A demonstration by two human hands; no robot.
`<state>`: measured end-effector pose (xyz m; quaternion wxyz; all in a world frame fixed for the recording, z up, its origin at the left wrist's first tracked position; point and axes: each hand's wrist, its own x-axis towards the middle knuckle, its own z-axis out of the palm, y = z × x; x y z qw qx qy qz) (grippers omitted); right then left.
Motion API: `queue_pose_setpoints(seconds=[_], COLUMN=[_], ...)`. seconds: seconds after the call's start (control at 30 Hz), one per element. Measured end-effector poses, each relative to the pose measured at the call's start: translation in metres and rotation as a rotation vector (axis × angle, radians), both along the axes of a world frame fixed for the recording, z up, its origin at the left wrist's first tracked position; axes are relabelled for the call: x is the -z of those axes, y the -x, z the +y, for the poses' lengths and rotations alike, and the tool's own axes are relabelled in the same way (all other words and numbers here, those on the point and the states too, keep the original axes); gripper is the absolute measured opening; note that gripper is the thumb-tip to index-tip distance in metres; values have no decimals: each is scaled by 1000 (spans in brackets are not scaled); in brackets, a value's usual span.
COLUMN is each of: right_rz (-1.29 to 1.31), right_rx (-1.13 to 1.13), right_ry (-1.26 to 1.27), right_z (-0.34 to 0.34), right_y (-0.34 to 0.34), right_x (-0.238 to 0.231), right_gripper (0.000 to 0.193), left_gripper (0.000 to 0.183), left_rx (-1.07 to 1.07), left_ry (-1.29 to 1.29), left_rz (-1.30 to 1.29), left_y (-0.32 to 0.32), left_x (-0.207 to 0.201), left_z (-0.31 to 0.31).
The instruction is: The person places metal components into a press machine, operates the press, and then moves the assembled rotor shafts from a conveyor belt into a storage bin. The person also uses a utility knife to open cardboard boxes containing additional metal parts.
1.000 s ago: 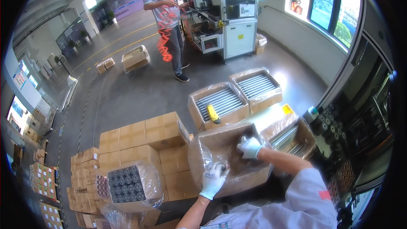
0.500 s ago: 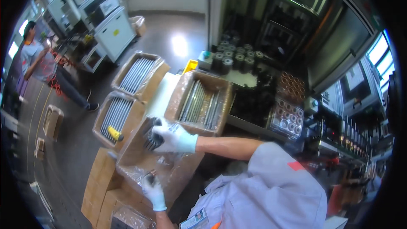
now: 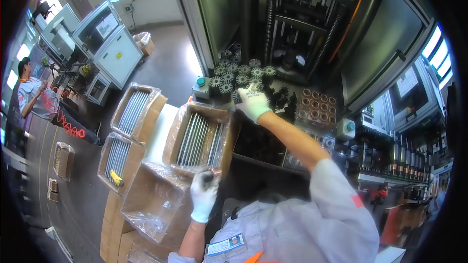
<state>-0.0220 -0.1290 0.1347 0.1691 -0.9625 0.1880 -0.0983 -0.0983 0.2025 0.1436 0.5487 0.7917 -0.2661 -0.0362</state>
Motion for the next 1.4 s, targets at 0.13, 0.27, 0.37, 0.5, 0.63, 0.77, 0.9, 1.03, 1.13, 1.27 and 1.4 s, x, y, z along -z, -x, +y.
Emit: queue_pose_setpoints(seconds=[0.13, 0.27, 0.37, 0.5, 0.63, 0.77, 0.9, 1.03, 1.13, 1.27, 1.4], right_rz=[35, -53, -398, -668, -755, -649, -773, -481, -362, -272, 190], right_rx=[39, 44, 140, 584, 608, 618, 607, 205, -126, 73, 911], right_ry=[-2, -61, -90, -279, -577, -535, -535, -342, 201, 122, -17], right_z=[-9, -32, -66, -154, -237, -249, -252, -216, -172, -130, -156], right_y=[-17, -15, 8, 24, 13, -19, -23, 34, 97, 270, 426], right_x=[23, 22, -12, -24, -1, 10, 3, -73, -60, -52, -66], right_gripper=[20, 31, 48, 74, 88, 59, 60, 55, 56, 58, 56], left_gripper=[21, 18, 19, 25, 26, 22, 13, 18, 16, 14, 16], left_rx=[115, 212, 249, 363, 448, 511, 576, 509, 490, 548, 649], left_ry=[-62, 84, 115, 195, 99, 140, 10, -97, -92, -176, -144], left_rz=[94, 300, 615, 803, 772, 662, 135, -375, -650, -947, -971], left_y=[-16, -41, -67, -104, -129, -143, -168, -177, -184, -187, -219], left_x=[-1, 19, 9, 6, 6, 12, 24, 21, 20, 37, 60], left_z=[-57, -101, -129, -163, -206, -228, -281, -362, -418, -493, -533])
